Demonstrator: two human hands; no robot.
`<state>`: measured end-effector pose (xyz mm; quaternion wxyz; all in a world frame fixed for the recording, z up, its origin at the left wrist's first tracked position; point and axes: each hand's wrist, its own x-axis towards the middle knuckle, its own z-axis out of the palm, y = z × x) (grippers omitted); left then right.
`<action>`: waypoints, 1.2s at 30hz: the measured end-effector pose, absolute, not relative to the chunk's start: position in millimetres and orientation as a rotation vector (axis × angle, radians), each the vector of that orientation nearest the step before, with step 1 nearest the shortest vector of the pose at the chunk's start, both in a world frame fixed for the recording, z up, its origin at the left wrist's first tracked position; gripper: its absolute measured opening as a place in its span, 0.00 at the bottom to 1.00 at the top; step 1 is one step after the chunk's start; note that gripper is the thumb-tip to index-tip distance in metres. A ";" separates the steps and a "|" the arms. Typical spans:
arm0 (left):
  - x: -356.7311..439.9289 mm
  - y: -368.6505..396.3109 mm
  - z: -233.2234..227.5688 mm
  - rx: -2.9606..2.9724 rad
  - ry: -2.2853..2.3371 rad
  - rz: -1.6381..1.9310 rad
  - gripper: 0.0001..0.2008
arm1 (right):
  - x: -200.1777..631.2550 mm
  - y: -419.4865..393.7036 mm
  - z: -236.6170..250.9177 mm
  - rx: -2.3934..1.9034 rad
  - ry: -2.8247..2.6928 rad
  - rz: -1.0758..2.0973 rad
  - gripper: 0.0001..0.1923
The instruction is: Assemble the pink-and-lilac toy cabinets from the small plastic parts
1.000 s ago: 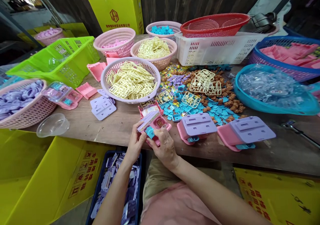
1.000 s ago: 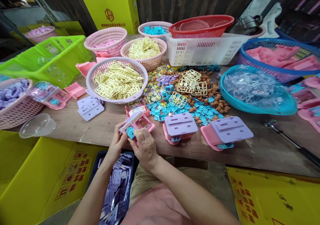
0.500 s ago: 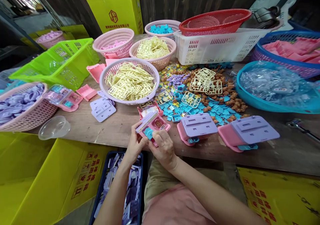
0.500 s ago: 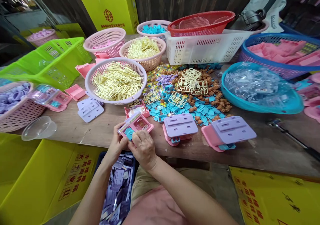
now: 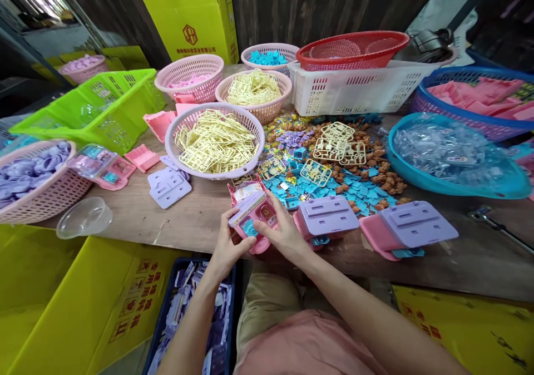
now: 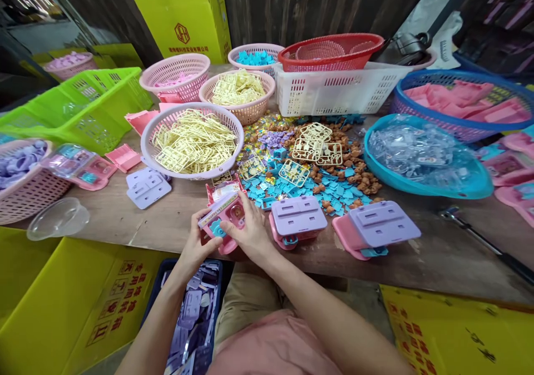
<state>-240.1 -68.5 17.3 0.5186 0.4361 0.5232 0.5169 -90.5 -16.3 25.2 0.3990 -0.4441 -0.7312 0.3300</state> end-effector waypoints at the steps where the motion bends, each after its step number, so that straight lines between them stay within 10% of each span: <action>1: -239.9 -68.4 17.0 1.046 1.253 1.236 0.34 | -90.9 -12.1 24.5 -1.129 -1.868 0.914 0.31; 21: -266.4 -74.7 6.4 1.737 1.540 1.096 0.24 | -82.3 -40.0 17.4 -1.052 -1.920 0.853 0.38; 30: -286.9 -74.9 38.8 2.184 1.673 0.864 0.25 | -31.5 -58.9 55.2 -1.036 -1.964 0.930 0.16; 36: -187.0 -55.4 52.8 2.317 1.386 0.809 0.33 | -0.1 -31.7 55.2 -1.094 -1.990 0.404 0.10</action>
